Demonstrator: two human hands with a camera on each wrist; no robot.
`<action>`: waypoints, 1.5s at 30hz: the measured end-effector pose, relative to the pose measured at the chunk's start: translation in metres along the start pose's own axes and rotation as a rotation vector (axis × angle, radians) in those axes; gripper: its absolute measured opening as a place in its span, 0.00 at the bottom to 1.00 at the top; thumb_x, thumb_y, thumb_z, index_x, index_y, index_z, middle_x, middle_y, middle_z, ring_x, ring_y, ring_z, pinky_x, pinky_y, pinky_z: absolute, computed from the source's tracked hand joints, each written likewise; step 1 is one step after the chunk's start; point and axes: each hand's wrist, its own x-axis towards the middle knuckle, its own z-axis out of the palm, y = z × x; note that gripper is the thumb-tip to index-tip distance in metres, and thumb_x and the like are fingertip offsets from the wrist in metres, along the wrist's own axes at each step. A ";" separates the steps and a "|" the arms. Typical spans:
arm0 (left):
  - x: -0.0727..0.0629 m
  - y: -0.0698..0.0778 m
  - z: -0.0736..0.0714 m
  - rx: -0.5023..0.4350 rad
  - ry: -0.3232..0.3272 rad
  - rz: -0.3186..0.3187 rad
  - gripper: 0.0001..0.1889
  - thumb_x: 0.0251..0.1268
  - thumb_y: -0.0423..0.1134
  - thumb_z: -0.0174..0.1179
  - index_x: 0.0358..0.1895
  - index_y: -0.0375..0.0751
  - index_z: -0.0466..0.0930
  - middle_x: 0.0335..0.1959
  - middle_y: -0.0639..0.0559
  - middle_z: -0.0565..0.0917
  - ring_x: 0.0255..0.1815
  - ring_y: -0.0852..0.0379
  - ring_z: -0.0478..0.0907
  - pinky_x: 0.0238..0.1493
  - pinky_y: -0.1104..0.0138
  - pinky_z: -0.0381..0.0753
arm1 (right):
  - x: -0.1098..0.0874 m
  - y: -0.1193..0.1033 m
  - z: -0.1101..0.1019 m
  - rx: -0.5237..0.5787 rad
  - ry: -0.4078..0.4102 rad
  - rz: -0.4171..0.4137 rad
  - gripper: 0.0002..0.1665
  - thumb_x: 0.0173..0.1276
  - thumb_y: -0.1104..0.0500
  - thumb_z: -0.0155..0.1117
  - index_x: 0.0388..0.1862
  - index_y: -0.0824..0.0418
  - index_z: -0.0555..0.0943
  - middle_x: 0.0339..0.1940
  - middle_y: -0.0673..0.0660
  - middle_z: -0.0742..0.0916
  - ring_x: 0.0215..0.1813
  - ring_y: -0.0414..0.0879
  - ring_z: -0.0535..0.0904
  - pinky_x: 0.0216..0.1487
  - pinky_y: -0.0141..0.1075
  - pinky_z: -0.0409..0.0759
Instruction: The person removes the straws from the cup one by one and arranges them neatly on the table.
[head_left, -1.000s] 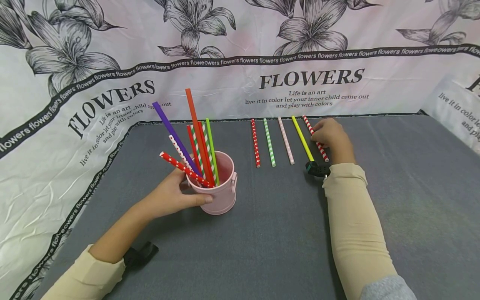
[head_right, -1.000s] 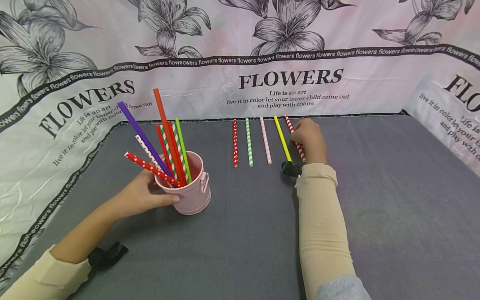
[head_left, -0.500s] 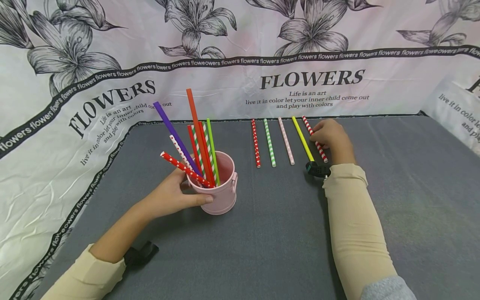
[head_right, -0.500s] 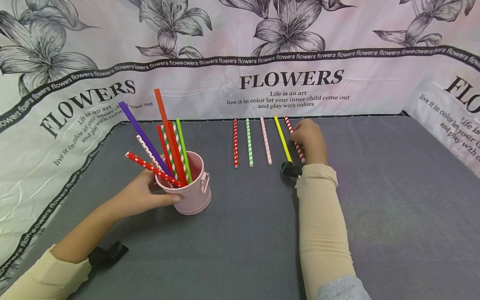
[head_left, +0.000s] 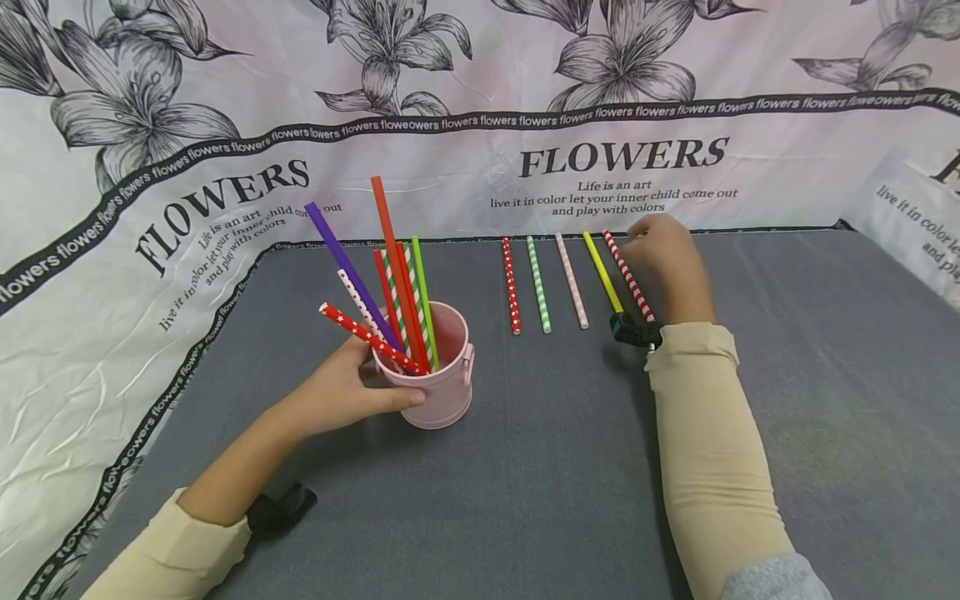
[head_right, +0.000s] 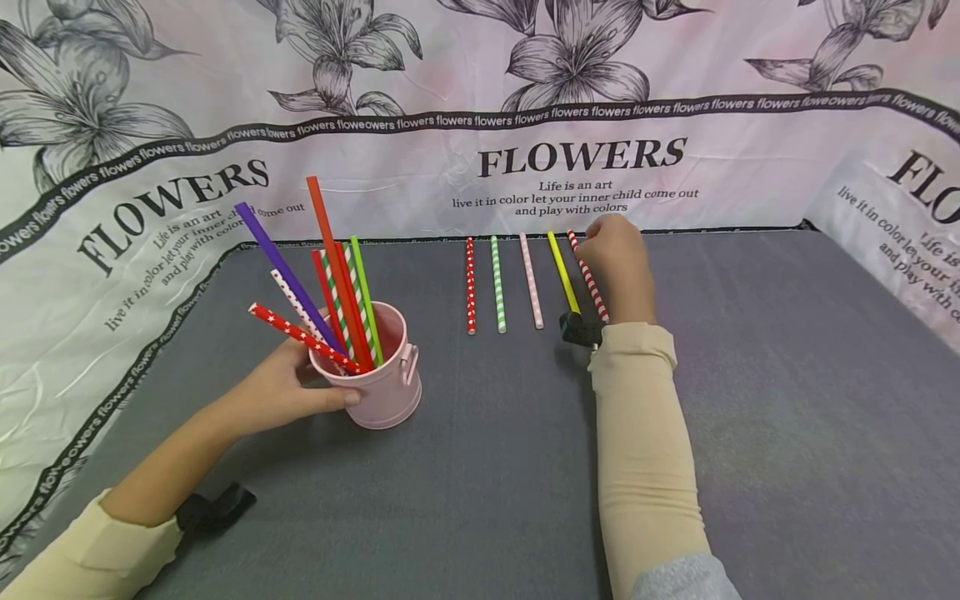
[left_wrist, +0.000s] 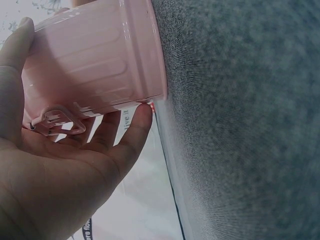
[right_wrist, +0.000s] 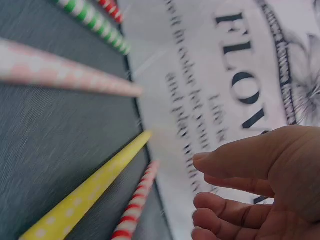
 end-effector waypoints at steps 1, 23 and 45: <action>0.000 0.000 0.000 0.000 0.000 0.001 0.39 0.55 0.45 0.76 0.70 0.47 0.66 0.64 0.51 0.76 0.64 0.47 0.72 0.57 0.48 0.79 | -0.001 -0.004 -0.001 -0.004 -0.002 -0.007 0.28 0.71 0.57 0.56 0.66 0.69 0.73 0.65 0.72 0.73 0.51 0.64 0.73 0.48 0.57 0.76; 0.000 0.000 0.000 -0.018 -0.015 0.005 0.38 0.56 0.45 0.75 0.69 0.47 0.67 0.63 0.52 0.76 0.64 0.47 0.73 0.57 0.48 0.79 | -0.104 -0.147 0.021 0.105 -0.202 -0.791 0.03 0.67 0.65 0.67 0.39 0.64 0.85 0.35 0.56 0.87 0.38 0.48 0.81 0.43 0.40 0.80; 0.000 0.000 0.000 0.000 -0.017 0.024 0.39 0.56 0.43 0.75 0.70 0.46 0.66 0.61 0.53 0.77 0.60 0.52 0.76 0.59 0.49 0.78 | -0.144 -0.179 0.092 -0.097 -0.457 -0.949 0.04 0.65 0.65 0.68 0.39 0.58 0.84 0.28 0.47 0.85 0.34 0.41 0.80 0.35 0.30 0.80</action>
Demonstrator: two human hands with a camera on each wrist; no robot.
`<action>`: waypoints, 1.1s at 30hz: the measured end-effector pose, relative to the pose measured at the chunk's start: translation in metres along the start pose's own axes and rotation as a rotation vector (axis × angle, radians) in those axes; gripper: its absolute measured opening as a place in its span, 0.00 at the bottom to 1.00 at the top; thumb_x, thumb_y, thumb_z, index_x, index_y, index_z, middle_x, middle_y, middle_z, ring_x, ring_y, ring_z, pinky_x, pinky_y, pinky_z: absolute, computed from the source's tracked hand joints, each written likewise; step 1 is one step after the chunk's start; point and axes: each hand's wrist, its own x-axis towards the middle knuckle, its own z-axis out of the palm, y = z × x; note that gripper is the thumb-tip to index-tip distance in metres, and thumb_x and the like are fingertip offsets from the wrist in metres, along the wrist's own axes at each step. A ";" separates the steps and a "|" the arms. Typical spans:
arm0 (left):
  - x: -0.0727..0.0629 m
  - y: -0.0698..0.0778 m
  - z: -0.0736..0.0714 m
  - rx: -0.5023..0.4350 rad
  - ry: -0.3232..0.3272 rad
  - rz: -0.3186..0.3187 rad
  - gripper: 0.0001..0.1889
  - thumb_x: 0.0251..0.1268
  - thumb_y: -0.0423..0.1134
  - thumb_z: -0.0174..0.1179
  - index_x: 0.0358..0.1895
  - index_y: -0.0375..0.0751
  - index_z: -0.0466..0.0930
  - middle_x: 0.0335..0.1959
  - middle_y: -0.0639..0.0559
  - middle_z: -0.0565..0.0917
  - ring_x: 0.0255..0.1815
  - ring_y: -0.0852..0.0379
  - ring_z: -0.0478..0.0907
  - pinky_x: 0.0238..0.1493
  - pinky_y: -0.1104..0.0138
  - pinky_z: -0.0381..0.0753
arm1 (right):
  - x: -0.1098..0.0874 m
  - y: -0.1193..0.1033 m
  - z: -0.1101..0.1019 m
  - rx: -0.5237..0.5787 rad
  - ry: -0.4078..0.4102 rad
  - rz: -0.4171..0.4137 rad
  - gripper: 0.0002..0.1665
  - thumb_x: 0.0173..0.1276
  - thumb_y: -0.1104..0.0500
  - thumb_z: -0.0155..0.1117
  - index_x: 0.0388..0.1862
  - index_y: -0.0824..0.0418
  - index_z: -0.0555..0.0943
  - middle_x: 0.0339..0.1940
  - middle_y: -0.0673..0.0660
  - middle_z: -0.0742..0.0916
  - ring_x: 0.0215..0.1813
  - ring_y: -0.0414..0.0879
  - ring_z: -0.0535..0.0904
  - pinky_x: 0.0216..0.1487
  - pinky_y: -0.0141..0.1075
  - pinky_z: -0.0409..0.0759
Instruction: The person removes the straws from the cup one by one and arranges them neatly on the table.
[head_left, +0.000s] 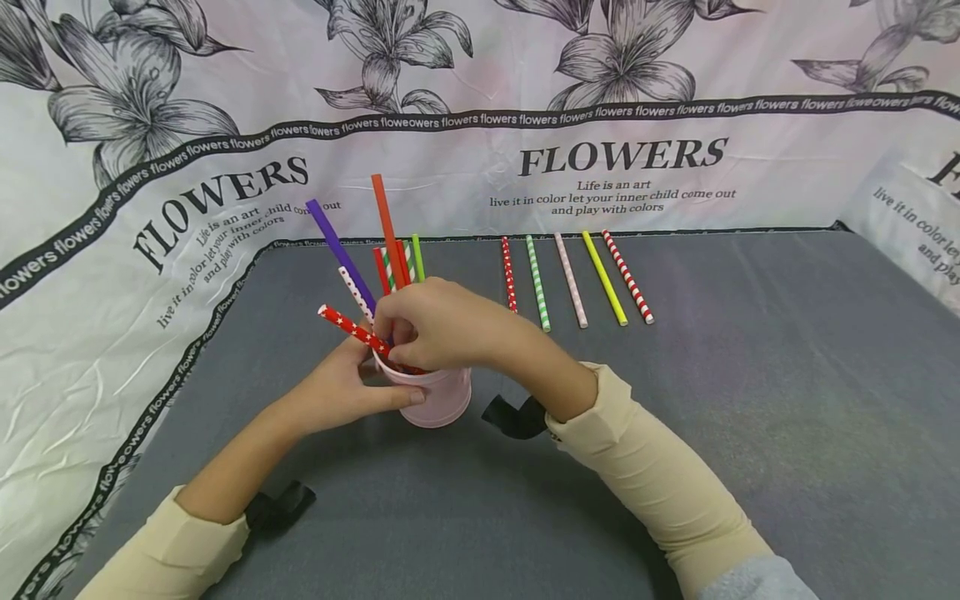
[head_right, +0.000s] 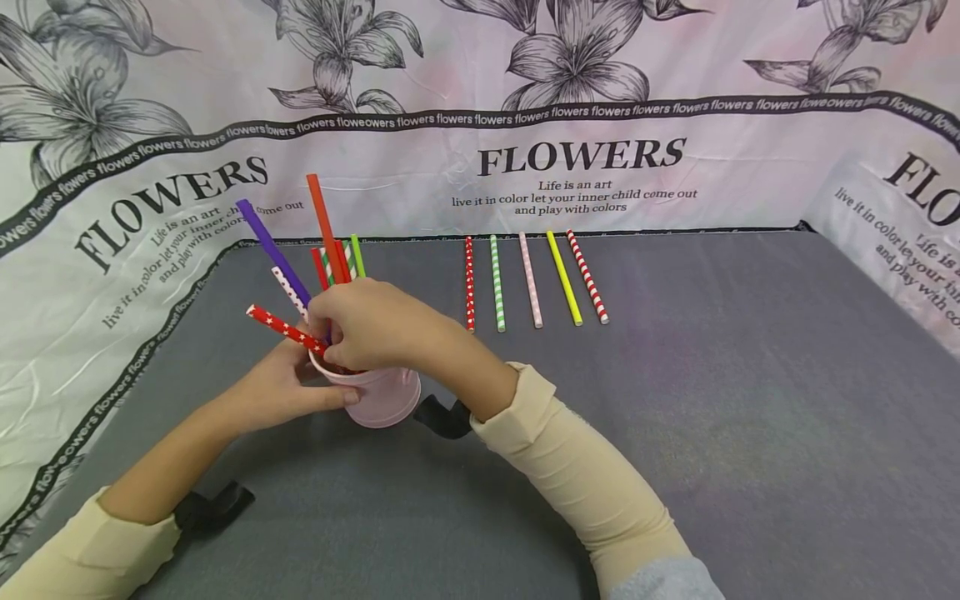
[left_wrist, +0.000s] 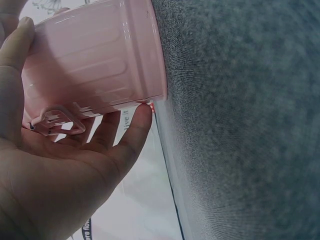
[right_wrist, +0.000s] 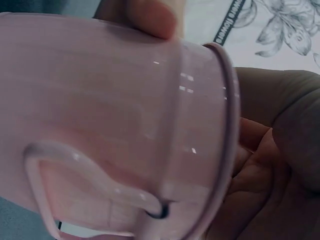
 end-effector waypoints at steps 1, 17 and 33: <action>0.000 0.000 0.000 0.003 0.002 -0.007 0.39 0.56 0.43 0.75 0.71 0.46 0.65 0.61 0.53 0.76 0.60 0.52 0.76 0.59 0.49 0.78 | 0.001 0.000 0.001 -0.006 -0.007 0.001 0.04 0.65 0.65 0.68 0.38 0.58 0.84 0.27 0.47 0.85 0.34 0.41 0.80 0.34 0.30 0.80; 0.000 0.001 0.000 0.022 0.009 -0.013 0.40 0.56 0.42 0.75 0.71 0.47 0.64 0.62 0.52 0.74 0.60 0.51 0.75 0.59 0.48 0.78 | 0.002 0.000 0.004 -0.026 -0.058 -0.009 0.05 0.62 0.66 0.71 0.35 0.58 0.85 0.25 0.48 0.84 0.32 0.42 0.80 0.34 0.29 0.81; 0.001 0.000 -0.001 -0.018 0.002 0.048 0.46 0.56 0.40 0.75 0.75 0.50 0.55 0.66 0.50 0.72 0.65 0.48 0.72 0.59 0.44 0.76 | -0.015 -0.002 -0.022 0.110 0.051 -0.114 0.09 0.66 0.67 0.68 0.45 0.63 0.83 0.33 0.49 0.85 0.37 0.42 0.80 0.40 0.31 0.82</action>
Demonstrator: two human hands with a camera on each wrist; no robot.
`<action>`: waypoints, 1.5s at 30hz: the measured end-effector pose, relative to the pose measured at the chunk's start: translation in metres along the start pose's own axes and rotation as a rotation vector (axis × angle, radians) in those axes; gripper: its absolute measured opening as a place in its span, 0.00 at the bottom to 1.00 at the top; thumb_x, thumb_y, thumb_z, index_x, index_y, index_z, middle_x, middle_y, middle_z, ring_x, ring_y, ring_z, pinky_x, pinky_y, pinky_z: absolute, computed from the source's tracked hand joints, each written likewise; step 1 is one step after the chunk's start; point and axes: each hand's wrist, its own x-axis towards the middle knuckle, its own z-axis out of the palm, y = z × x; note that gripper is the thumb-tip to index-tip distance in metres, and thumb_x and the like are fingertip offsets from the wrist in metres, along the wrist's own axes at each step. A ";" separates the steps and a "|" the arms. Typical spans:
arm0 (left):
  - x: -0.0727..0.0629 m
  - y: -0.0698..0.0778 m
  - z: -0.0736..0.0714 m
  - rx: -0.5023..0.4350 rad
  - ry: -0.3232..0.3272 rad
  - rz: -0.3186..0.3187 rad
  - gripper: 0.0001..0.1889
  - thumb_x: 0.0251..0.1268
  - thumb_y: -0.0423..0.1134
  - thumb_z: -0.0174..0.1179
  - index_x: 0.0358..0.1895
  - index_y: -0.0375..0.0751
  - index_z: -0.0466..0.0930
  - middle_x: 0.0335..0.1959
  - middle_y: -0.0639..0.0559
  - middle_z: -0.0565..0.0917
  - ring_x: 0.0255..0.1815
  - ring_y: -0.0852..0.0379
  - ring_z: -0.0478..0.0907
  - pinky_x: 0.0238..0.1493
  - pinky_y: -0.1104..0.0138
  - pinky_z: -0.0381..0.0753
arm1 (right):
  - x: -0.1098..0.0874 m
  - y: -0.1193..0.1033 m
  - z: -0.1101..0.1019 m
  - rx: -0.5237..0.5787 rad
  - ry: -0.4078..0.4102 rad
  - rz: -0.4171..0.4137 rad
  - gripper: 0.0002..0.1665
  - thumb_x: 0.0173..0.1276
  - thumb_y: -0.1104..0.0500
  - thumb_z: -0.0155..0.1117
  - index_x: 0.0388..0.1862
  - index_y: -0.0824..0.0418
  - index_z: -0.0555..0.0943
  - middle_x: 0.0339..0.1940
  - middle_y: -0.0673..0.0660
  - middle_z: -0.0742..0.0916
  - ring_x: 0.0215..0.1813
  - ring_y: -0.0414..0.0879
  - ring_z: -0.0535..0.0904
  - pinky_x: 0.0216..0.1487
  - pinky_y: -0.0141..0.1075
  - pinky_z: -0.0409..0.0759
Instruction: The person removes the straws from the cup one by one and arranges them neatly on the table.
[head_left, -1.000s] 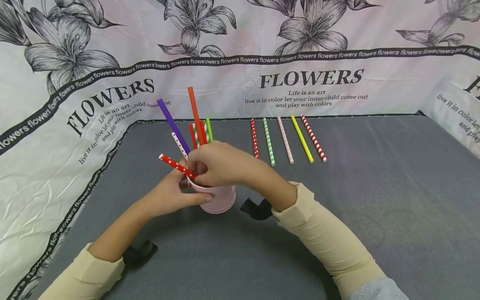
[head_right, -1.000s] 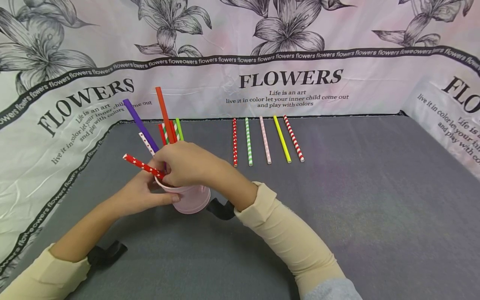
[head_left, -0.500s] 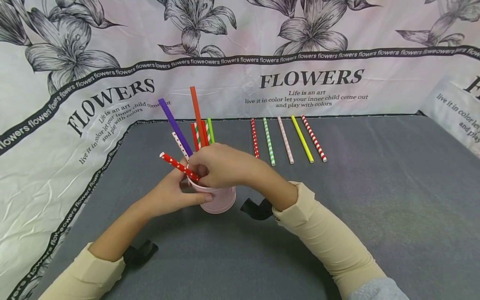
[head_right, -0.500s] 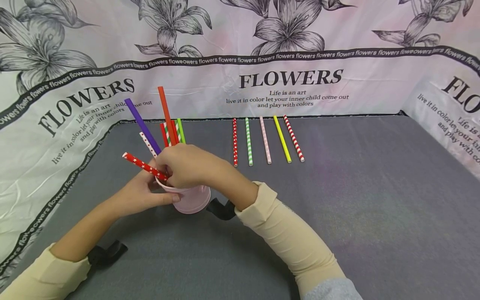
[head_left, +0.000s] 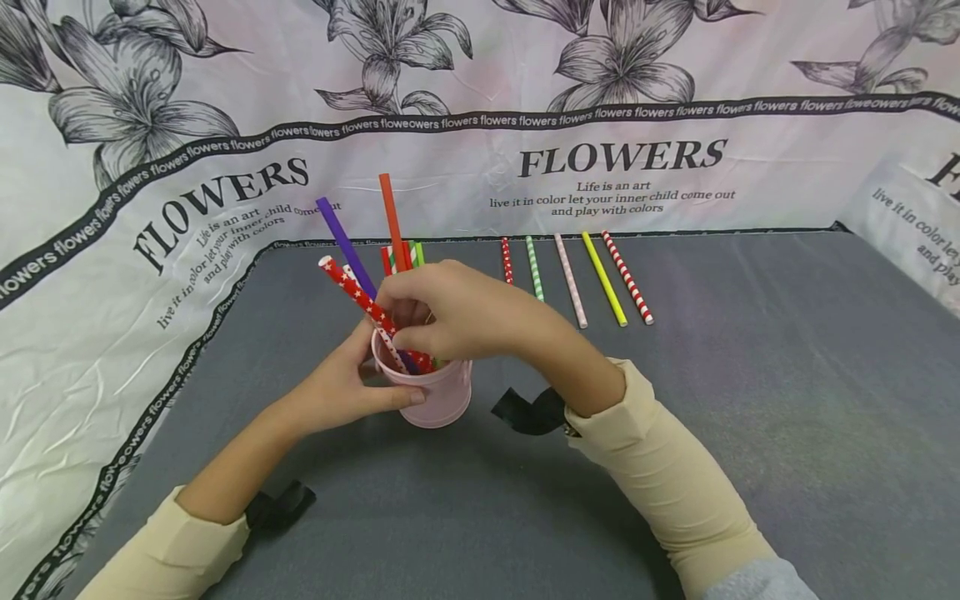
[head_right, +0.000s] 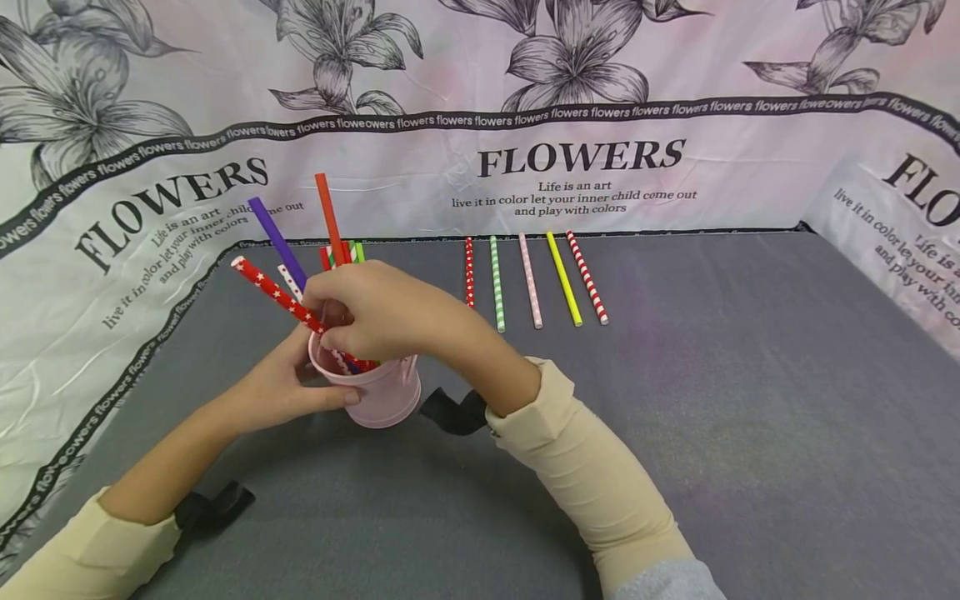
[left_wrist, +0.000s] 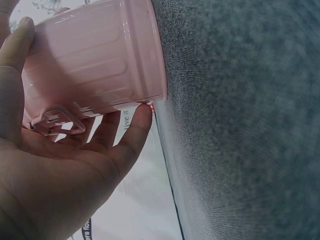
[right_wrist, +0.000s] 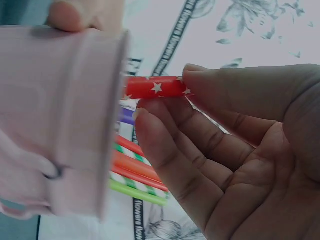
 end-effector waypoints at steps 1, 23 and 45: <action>0.000 0.000 0.000 -0.006 0.001 -0.001 0.47 0.56 0.40 0.75 0.75 0.50 0.54 0.66 0.50 0.72 0.65 0.47 0.72 0.59 0.43 0.76 | -0.001 -0.001 -0.002 0.013 0.012 -0.006 0.09 0.66 0.67 0.68 0.45 0.63 0.83 0.34 0.50 0.85 0.38 0.42 0.81 0.41 0.31 0.82; -0.002 -0.004 0.000 -0.020 0.019 0.008 0.46 0.56 0.41 0.75 0.74 0.47 0.55 0.67 0.49 0.71 0.65 0.46 0.72 0.59 0.44 0.76 | -0.052 0.026 -0.083 0.094 0.716 0.160 0.18 0.75 0.67 0.58 0.62 0.65 0.80 0.46 0.61 0.85 0.42 0.49 0.79 0.45 0.36 0.79; 0.000 -0.002 0.002 -0.021 0.015 -0.002 0.47 0.55 0.41 0.76 0.74 0.51 0.55 0.67 0.50 0.70 0.66 0.46 0.71 0.59 0.45 0.77 | -0.091 0.118 -0.119 -0.141 0.908 0.806 0.25 0.77 0.55 0.55 0.70 0.54 0.72 0.54 0.59 0.82 0.49 0.49 0.76 0.43 0.39 0.78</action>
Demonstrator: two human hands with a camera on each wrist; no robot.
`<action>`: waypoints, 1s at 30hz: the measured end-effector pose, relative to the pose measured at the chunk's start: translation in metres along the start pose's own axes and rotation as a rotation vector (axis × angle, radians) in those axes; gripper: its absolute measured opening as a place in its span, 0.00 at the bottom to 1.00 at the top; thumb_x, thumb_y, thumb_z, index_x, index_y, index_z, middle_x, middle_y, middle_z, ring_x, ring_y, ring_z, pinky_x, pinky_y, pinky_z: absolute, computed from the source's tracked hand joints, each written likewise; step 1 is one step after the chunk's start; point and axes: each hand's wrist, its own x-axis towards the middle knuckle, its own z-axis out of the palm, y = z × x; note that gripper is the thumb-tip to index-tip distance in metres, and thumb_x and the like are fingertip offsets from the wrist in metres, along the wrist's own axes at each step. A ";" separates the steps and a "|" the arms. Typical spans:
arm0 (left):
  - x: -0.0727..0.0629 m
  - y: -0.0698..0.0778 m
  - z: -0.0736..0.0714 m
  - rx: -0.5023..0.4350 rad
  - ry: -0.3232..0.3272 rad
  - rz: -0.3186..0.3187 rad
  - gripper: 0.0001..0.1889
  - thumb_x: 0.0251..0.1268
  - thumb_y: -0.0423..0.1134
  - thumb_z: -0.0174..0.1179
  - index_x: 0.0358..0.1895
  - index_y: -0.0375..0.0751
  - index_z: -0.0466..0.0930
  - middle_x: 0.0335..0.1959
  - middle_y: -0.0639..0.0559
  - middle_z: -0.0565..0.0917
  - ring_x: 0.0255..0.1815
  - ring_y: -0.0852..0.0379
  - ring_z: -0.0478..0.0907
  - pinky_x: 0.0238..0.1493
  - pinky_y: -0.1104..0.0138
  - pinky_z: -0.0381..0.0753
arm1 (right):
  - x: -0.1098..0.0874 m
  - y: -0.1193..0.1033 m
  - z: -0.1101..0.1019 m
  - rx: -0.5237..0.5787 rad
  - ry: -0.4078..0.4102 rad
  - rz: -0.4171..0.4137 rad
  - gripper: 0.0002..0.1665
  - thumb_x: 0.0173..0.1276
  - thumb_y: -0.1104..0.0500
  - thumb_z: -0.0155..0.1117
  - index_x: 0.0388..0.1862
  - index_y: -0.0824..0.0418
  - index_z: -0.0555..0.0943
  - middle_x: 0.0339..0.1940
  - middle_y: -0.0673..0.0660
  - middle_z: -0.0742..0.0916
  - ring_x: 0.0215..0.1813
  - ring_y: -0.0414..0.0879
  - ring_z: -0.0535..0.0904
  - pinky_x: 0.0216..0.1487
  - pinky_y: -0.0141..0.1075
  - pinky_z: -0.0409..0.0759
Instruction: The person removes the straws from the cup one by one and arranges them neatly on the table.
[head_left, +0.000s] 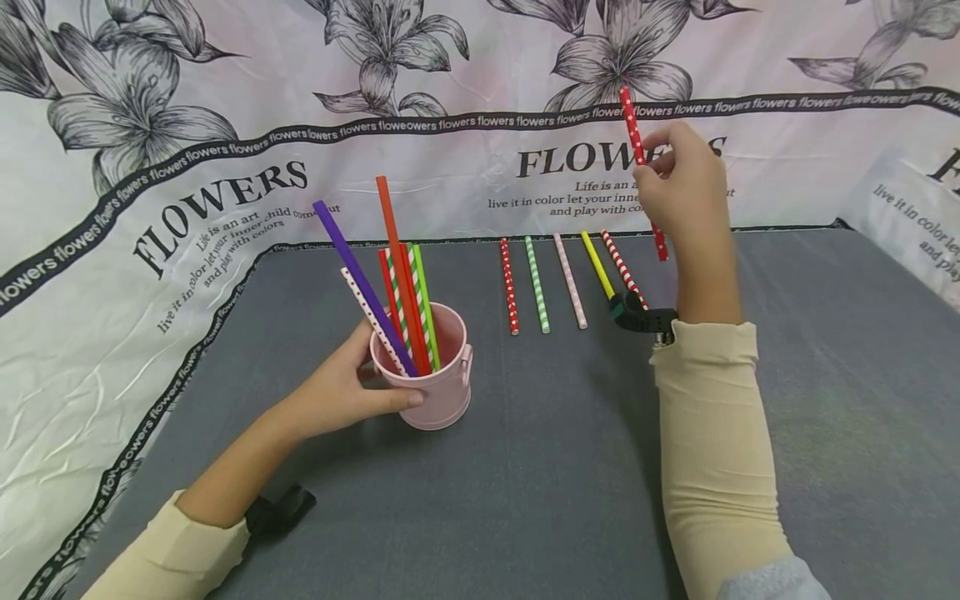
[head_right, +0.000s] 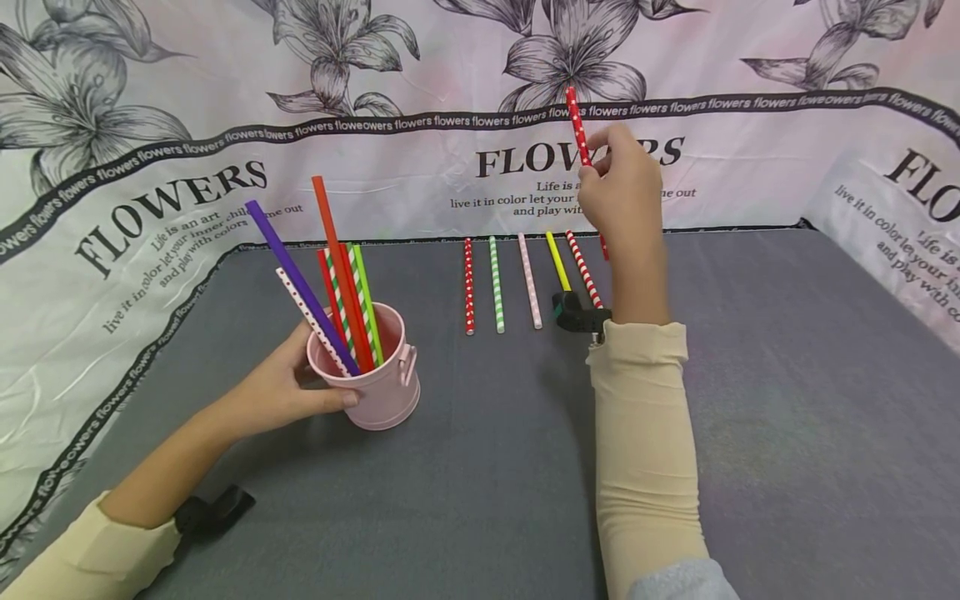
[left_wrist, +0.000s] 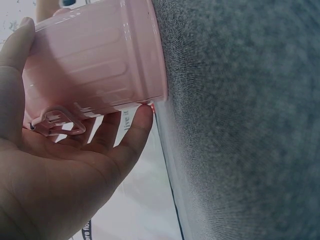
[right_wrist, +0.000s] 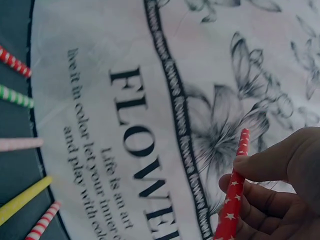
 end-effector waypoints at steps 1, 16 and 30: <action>0.000 0.000 0.000 0.000 0.000 -0.002 0.46 0.55 0.41 0.76 0.74 0.50 0.55 0.67 0.50 0.70 0.66 0.46 0.71 0.59 0.45 0.77 | 0.003 0.005 0.001 -0.013 0.000 0.016 0.25 0.77 0.54 0.55 0.70 0.54 0.72 0.54 0.60 0.83 0.49 0.50 0.76 0.42 0.39 0.78; 0.000 0.000 0.000 0.001 0.001 -0.004 0.47 0.55 0.41 0.76 0.75 0.47 0.54 0.67 0.49 0.70 0.66 0.45 0.71 0.60 0.43 0.75 | 0.028 0.073 0.014 -0.078 -0.045 0.197 0.26 0.75 0.58 0.54 0.69 0.63 0.74 0.59 0.70 0.81 0.58 0.64 0.75 0.48 0.50 0.77; 0.001 -0.001 0.000 0.002 0.003 -0.009 0.47 0.55 0.40 0.76 0.74 0.47 0.55 0.67 0.49 0.70 0.65 0.45 0.72 0.60 0.43 0.75 | 0.030 0.123 0.036 -0.094 -0.119 0.301 0.24 0.67 0.64 0.55 0.62 0.68 0.78 0.62 0.73 0.74 0.55 0.64 0.69 0.44 0.49 0.76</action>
